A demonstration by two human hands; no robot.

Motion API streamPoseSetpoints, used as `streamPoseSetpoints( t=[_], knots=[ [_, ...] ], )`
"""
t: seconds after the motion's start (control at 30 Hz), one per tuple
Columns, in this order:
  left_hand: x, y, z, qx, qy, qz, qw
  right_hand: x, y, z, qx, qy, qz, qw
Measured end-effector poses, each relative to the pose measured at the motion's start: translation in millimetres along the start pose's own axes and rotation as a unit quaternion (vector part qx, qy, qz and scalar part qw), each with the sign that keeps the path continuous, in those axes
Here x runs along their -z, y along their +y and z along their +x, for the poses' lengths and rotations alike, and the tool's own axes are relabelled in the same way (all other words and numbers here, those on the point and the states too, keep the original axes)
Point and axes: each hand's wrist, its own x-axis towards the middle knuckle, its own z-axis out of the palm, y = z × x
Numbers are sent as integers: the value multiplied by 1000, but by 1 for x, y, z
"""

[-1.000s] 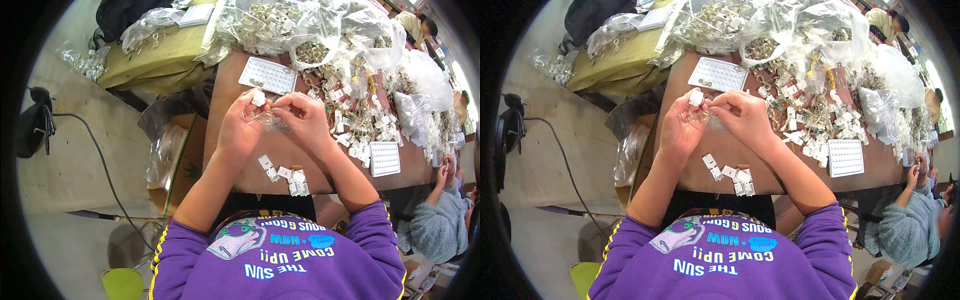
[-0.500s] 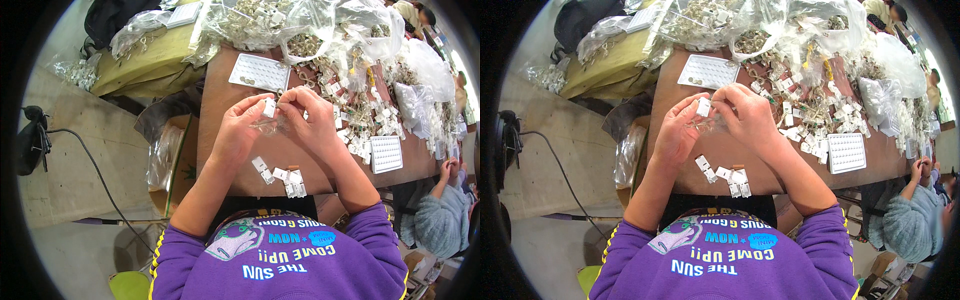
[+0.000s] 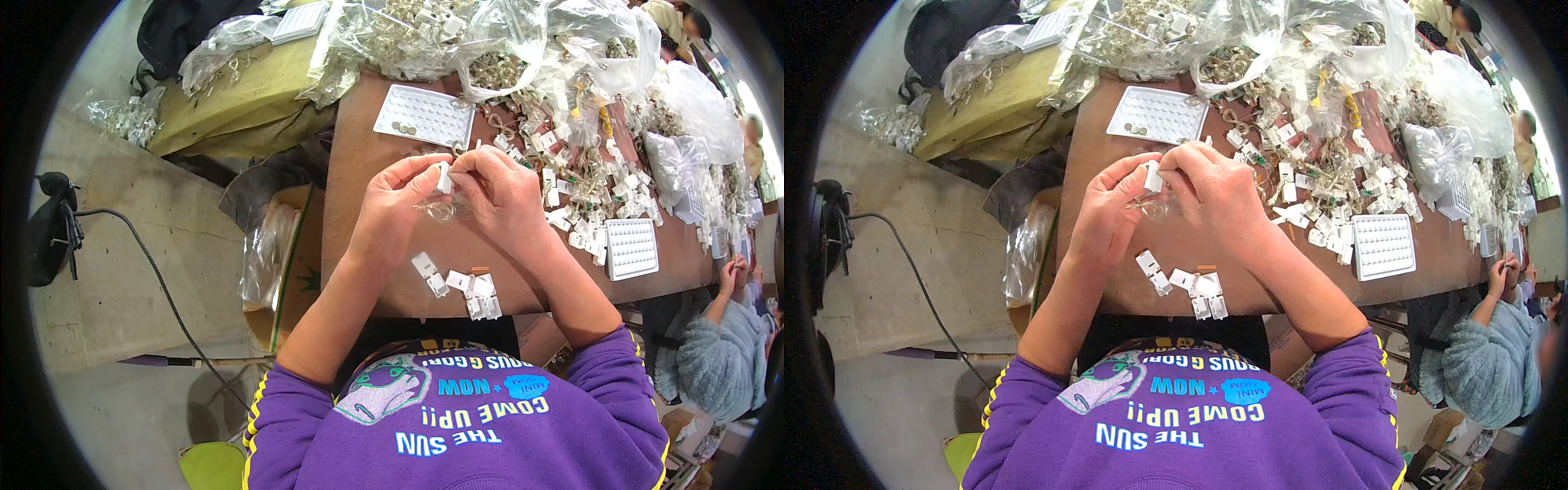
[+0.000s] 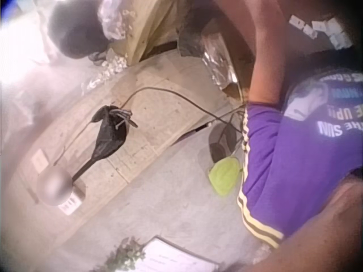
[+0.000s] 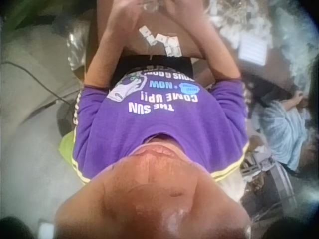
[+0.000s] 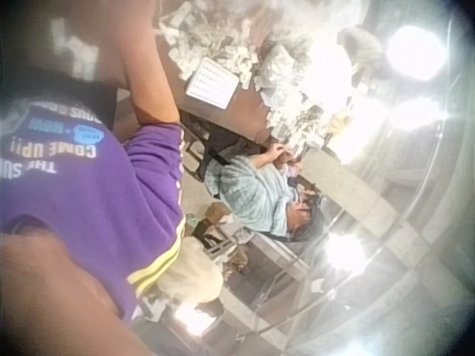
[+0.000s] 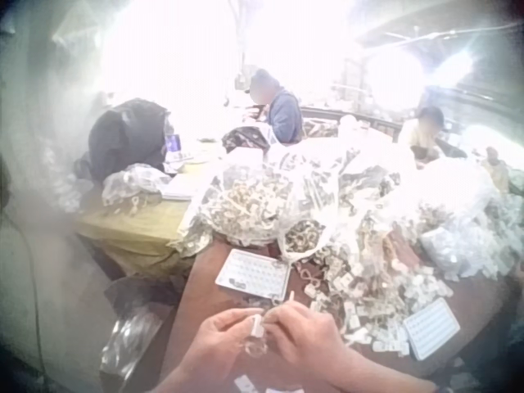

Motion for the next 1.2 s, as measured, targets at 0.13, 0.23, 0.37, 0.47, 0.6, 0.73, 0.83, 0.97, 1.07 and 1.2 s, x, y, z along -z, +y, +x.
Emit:
streamPoseSetpoints(
  t=[0.13, 0.23, 0.37, 0.47, 0.6, 0.73, 0.83, 0.97, 1.07, 1.2],
  knots=[
    [2, 1, 1, -21, -3, -13, 1000, -1, 0, 0, -48, 3, 50, 998],
    [4, 1, 1, -7, 4, -13, 1000, -1, 2, 0, -64, -6, 67, 996],
    [3, 0, 0, -11, 1, -16, 1000, -4, 6, -1, 3, -2, 27, 1000],
    [3, -1, 0, -10, 1, 25, 1000, -4, 6, -4, 24, -8, -7, 1000],
    [2, -2, -2, -25, 24, 72, 997, -2, 3, -3, 18, -31, -14, 999],
    [-2, 2, -4, -37, 23, 59, 997, -2, 1, -1, 27, 1, 27, 999],
    [-3, 3, -1, -46, 12, 69, 996, -2, 1, -4, 34, 0, 5, 999],
    [-3, -5, -5, -63, -4, 38, 997, -6, 2, -7, 53, 14, -6, 998],
    [-16, 4, -15, -241, 72, 309, 917, -2, 4, -3, 83, 85, 53, 992],
    [-51, 63, 0, -682, 64, 352, 638, 25, 13, 6, 8, 199, 41, 979]
  ],
)
